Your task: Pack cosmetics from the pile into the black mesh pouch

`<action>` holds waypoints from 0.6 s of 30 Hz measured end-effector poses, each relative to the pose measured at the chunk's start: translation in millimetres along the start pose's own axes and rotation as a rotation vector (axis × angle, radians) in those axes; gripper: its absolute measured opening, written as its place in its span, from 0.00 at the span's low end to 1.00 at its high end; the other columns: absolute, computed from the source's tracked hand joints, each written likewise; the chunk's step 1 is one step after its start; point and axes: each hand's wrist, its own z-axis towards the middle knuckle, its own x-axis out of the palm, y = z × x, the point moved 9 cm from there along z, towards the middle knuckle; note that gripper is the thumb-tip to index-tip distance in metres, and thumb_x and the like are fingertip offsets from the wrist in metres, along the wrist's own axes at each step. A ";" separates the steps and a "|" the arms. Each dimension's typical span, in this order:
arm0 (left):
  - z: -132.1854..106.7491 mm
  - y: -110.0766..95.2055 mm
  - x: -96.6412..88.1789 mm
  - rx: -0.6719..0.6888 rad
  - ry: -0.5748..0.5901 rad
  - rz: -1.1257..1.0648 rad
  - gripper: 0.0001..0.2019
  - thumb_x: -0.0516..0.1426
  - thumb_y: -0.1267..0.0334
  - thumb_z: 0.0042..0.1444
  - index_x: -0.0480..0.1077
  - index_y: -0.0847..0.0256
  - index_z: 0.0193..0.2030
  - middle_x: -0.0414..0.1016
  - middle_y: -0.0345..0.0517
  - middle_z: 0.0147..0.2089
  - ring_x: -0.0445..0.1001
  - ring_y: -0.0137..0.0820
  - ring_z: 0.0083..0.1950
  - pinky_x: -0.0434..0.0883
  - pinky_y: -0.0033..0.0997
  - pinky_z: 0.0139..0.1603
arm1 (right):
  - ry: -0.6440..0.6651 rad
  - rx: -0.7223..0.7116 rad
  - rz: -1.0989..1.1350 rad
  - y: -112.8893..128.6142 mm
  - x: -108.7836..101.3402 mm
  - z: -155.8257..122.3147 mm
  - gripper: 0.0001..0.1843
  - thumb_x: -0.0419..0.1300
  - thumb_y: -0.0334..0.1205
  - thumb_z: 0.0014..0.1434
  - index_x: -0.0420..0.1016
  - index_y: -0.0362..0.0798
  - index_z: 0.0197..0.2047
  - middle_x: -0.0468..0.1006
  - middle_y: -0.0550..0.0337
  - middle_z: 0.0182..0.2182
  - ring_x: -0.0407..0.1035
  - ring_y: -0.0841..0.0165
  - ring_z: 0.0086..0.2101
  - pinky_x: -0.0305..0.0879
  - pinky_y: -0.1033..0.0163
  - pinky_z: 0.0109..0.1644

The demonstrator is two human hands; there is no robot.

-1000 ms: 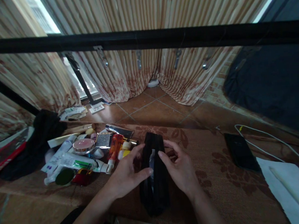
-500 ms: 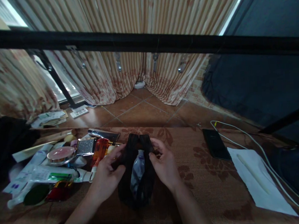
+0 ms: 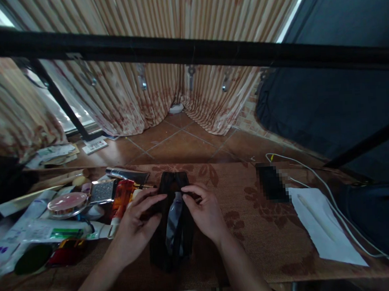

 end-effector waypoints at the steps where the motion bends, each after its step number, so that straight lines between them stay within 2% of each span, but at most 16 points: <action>1: -0.3 2.1 0.3 -0.027 0.011 0.006 0.14 0.56 0.66 0.56 0.75 0.53 0.48 0.64 0.48 0.60 0.67 0.39 0.61 0.75 0.34 0.48 | 0.006 -0.009 -0.008 1.0 0.5 -0.2 0.11 0.59 0.40 0.58 0.80 0.54 0.42 0.76 0.58 0.43 0.72 0.66 0.44 0.67 0.62 0.44; 3: -0.3 5.2 -1.6 -0.059 0.003 0.020 0.10 0.58 0.60 0.56 0.74 0.55 0.45 0.63 0.50 0.59 0.68 0.40 0.60 0.75 0.29 0.36 | 0.020 -0.015 -0.014 1.7 1.6 -0.5 0.11 0.60 0.40 0.57 0.80 0.54 0.43 0.76 0.59 0.43 0.72 0.66 0.43 0.66 0.62 0.43; 5: 0.8 6.0 -6.2 -0.054 -0.041 0.050 0.09 0.58 0.57 0.56 0.73 0.57 0.41 0.64 0.50 0.57 0.68 0.40 0.58 0.74 0.28 0.33 | 0.031 0.003 -0.008 0.1 2.0 -0.4 0.12 0.60 0.39 0.56 0.79 0.54 0.44 0.76 0.60 0.44 0.72 0.67 0.41 0.66 0.63 0.41; 9: 4.0 12.0 -17.2 -0.060 -0.138 0.116 0.06 0.56 0.60 0.57 0.73 0.58 0.36 0.67 0.49 0.50 0.70 0.38 0.54 0.74 0.34 0.43 | 0.018 0.036 -0.033 -6.3 -3.2 2.3 0.16 0.56 0.33 0.52 0.79 0.54 0.43 0.77 0.60 0.44 0.72 0.66 0.41 0.66 0.62 0.42; 13: 5.8 21.1 -25.8 -0.083 -0.182 0.150 0.10 0.53 0.69 0.53 0.75 0.58 0.38 0.69 0.46 0.47 0.72 0.35 0.49 0.70 0.40 0.53 | -0.005 0.052 -0.104 -16.7 -12.0 5.5 0.20 0.52 0.30 0.51 0.79 0.54 0.43 0.78 0.61 0.44 0.72 0.65 0.46 0.66 0.59 0.48; 18: 6.0 29.0 -31.5 -0.117 -0.194 0.158 0.15 0.51 0.72 0.49 0.76 0.58 0.39 0.70 0.46 0.47 0.72 0.36 0.49 0.70 0.40 0.53 | -0.044 0.063 -0.246 -21.2 -24.1 6.3 0.23 0.50 0.29 0.49 0.79 0.52 0.43 0.79 0.60 0.45 0.73 0.65 0.44 0.67 0.59 0.47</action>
